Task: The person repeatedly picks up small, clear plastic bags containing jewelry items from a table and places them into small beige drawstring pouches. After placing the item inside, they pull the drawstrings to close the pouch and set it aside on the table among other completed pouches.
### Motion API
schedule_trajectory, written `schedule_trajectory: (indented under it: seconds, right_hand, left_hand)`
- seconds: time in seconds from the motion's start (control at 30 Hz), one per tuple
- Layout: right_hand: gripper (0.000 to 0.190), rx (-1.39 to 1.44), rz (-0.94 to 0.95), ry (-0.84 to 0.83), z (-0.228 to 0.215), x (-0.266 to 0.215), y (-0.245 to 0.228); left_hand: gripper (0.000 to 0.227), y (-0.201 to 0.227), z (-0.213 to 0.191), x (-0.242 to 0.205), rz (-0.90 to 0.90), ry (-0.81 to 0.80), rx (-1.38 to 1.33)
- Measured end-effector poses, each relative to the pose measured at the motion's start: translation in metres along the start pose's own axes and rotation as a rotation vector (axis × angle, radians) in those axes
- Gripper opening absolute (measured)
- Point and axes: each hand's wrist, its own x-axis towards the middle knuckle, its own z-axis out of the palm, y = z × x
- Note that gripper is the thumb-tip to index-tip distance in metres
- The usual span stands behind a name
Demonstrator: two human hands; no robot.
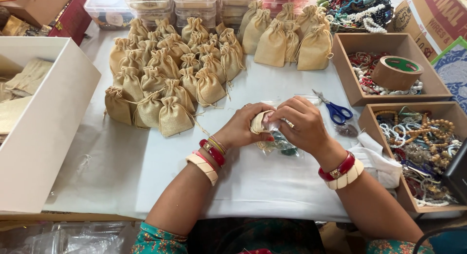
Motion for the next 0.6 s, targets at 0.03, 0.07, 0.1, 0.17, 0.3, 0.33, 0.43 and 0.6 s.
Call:
schedule_trajectory:
  seconds: [0.03,0.07,0.1,0.17,0.3,0.33,0.43,0.6]
  right_hand:
    - [0.023,-0.044,-0.006,-0.015,0.0,0.0,0.0]
    - [0.023,-0.088,-0.012,-0.029,-0.001,0.001,0.001]
    - [0.023,-0.089,-0.014,-0.03,-0.002,0.002,-0.001]
    - [0.021,-0.111,0.016,-0.081,-0.006,0.005,-0.005]
    - [0.021,-0.058,0.007,-0.166,-0.005,0.009,-0.017]
    - [0.02,-0.068,-0.007,-0.222,-0.005,0.011,-0.022]
    - [0.02,-0.117,-0.008,-0.323,-0.002,0.011,-0.028]
    - [0.024,-0.132,0.009,-0.343,-0.002,0.007,-0.024]
  left_hand:
    - [0.07,0.0,-0.001,0.0,-0.003,0.009,-0.046]
    - [0.069,-0.001,-0.003,0.0,-0.005,0.018,-0.092]
    - [0.069,-0.001,-0.003,0.0,-0.004,0.019,-0.092]
    - [0.067,0.0,-0.002,0.001,-0.031,0.024,-0.03]
    - [0.065,-0.004,0.002,0.0,-0.008,0.017,0.065]
    - [0.065,-0.009,0.004,0.0,0.035,0.037,0.055]
    - [0.063,-0.004,0.005,0.0,0.016,0.022,-0.026]
    - [0.064,-0.002,0.002,-0.001,-0.101,-0.045,-0.36]
